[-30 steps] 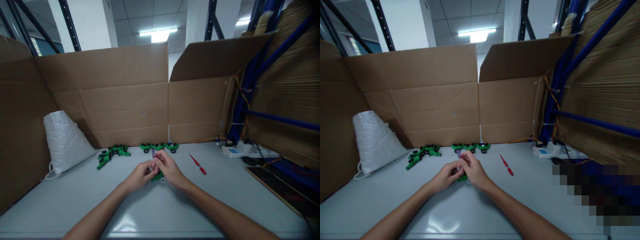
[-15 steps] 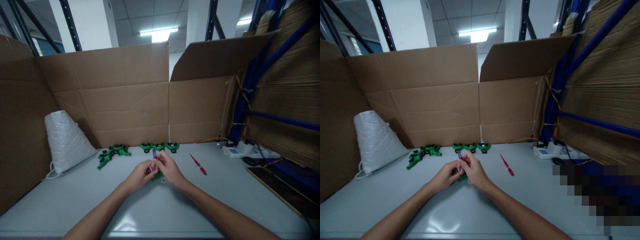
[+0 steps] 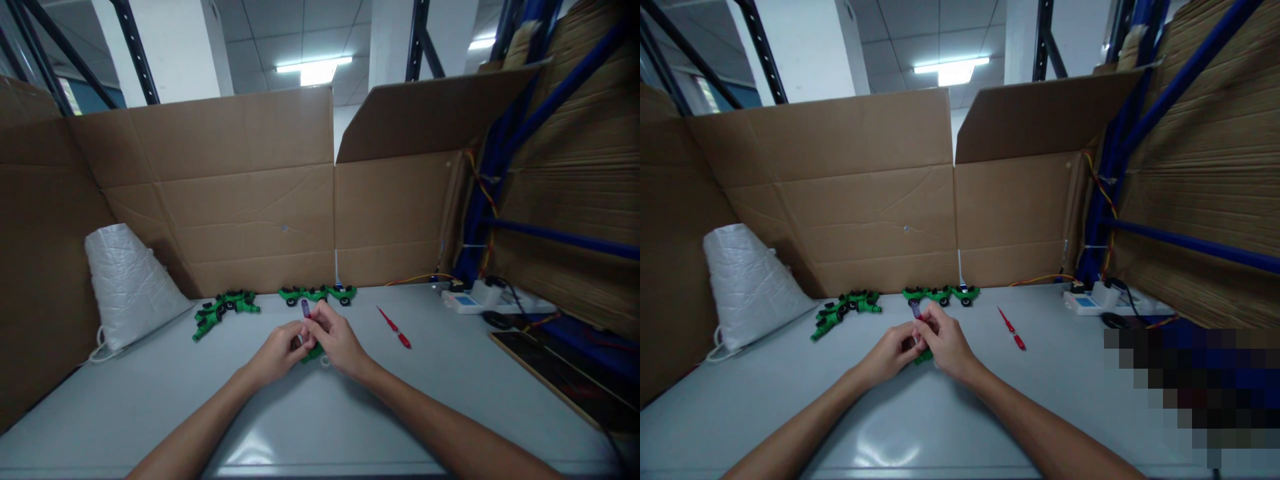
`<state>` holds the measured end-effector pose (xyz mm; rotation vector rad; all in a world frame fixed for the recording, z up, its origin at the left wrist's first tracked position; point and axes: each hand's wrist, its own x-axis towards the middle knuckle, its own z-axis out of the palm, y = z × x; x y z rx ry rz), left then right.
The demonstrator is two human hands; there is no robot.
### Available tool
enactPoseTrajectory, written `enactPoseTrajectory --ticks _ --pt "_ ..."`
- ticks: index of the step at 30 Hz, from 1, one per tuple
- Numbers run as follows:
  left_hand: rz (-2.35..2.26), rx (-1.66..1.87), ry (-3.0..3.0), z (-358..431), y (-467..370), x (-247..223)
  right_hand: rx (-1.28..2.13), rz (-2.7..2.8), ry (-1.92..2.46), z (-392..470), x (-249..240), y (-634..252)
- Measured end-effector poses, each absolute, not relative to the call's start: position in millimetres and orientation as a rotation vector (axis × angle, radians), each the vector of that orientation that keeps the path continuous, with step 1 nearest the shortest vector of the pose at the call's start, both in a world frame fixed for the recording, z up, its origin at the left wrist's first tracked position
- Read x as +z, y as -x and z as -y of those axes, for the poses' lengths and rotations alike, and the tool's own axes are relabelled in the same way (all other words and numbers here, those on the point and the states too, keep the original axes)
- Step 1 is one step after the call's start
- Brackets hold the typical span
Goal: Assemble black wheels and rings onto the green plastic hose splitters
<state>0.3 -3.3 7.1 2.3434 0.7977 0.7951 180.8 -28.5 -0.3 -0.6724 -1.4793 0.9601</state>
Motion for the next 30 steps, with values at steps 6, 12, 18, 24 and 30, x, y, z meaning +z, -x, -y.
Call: enactPoseTrajectory --ticks 6,12,18,24,30 --pt "-0.777 0.778 -2.338 7.1 -1.3 12.6 0.946 1.465 0.681 28.3 1.9 -180.4" --pt "-0.77 0.764 -2.34 8.1 -0.7 14.6 0.957 1.496 0.672 29.8 2.4 -181.2" --pt "-0.776 0.754 -2.349 6.2 2.3 14.8 0.934 1.58 0.671 31.8 3.5 -181.4" --pt "-0.765 0.757 -2.325 5.9 2.6 14.1 0.949 1.569 0.677 31.4 3.1 -181.9" --pt "-0.775 0.772 -2.337 7.8 2.4 15.3 0.987 1.539 0.648 27.7 1.1 -181.3"
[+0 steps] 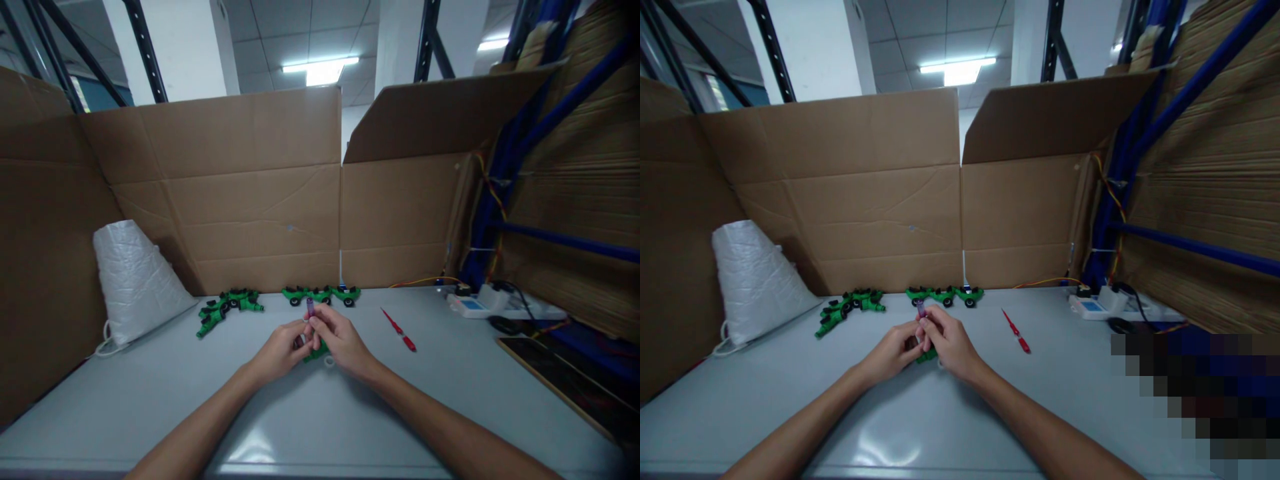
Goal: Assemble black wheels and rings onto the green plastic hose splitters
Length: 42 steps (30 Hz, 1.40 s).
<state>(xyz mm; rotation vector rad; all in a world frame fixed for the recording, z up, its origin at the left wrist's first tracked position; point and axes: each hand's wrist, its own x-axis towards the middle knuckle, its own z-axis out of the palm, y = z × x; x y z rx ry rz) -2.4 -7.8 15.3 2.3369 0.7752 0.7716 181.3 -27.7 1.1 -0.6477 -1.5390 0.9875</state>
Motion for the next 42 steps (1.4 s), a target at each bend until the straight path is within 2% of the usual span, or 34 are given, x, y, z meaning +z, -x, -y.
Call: enactPoseTrajectory --ticks 42 --pt "-0.822 0.75 -2.356 4.2 3.1 14.9 0.967 1.433 0.667 18.8 5.9 -188.7"
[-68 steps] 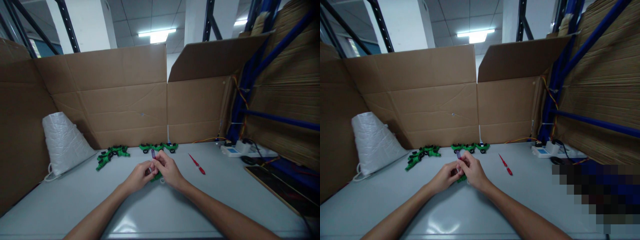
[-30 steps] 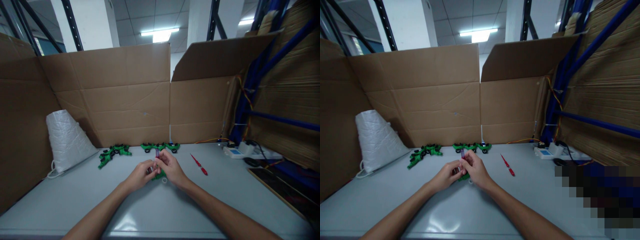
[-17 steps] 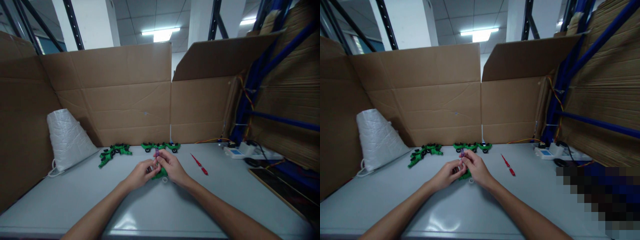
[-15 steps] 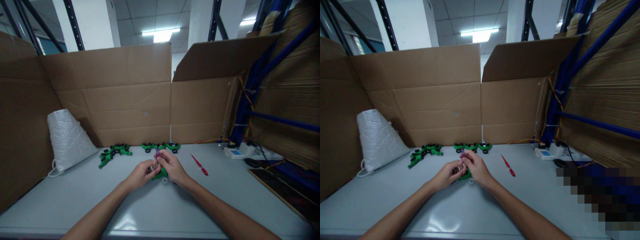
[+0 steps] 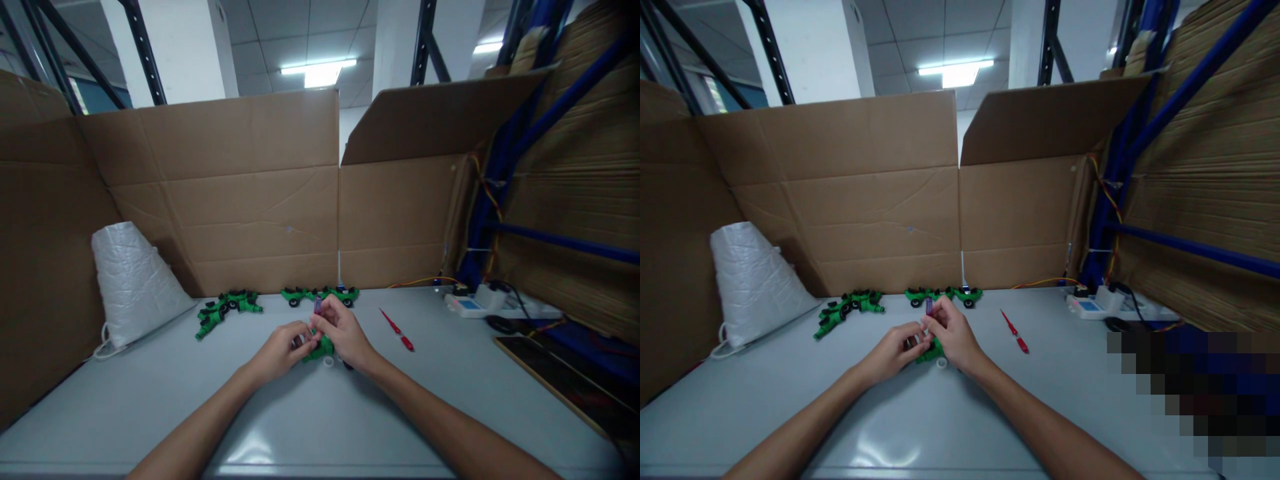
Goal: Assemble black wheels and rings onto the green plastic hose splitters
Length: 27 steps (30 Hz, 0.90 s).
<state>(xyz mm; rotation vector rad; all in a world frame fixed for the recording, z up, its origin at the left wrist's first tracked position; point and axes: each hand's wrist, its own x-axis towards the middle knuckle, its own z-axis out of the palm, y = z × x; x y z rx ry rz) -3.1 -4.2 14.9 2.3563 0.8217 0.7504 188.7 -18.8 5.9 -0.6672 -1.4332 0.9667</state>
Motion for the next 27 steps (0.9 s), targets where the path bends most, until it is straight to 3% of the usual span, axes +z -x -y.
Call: enactPoseTrajectory --ticks 27 --pt "-0.807 0.722 -2.386 4.8 2.5 16.5 0.855 1.549 0.708 25.0 9.9 -189.8"
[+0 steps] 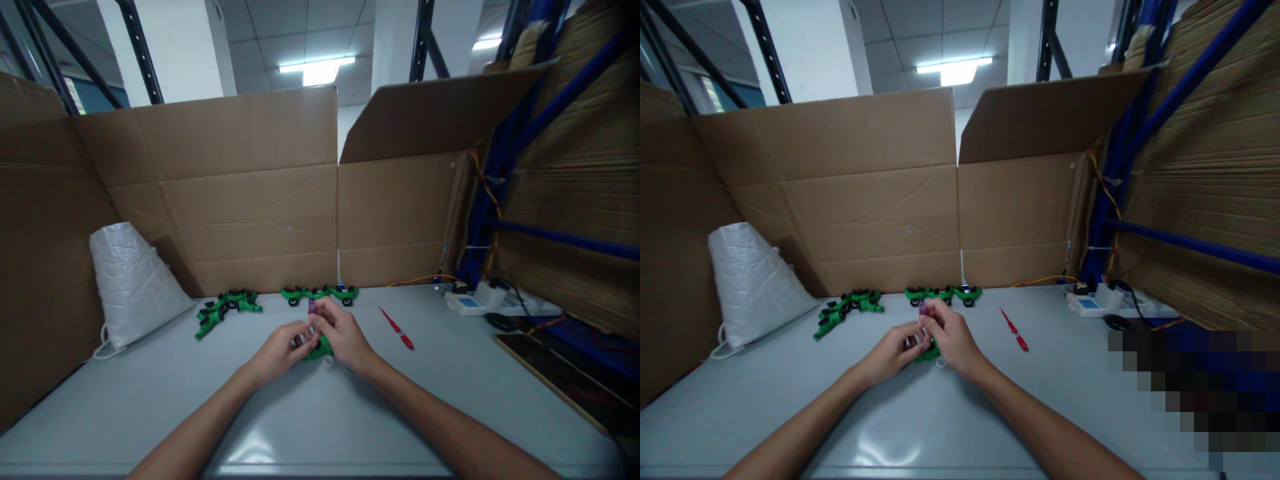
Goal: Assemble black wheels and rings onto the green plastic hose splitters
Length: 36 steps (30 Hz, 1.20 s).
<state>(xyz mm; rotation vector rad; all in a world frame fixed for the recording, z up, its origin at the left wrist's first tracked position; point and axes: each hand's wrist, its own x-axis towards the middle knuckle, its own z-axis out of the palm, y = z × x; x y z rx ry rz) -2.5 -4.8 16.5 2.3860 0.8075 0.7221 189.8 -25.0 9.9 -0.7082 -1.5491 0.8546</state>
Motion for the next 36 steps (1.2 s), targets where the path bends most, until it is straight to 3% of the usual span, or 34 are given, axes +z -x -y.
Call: enactPoseTrajectory --ticks 36 --pt "-0.843 0.713 -2.357 8.8 1.8 18.2 0.805 1.56 0.66 32.0 18.0 -191.2"
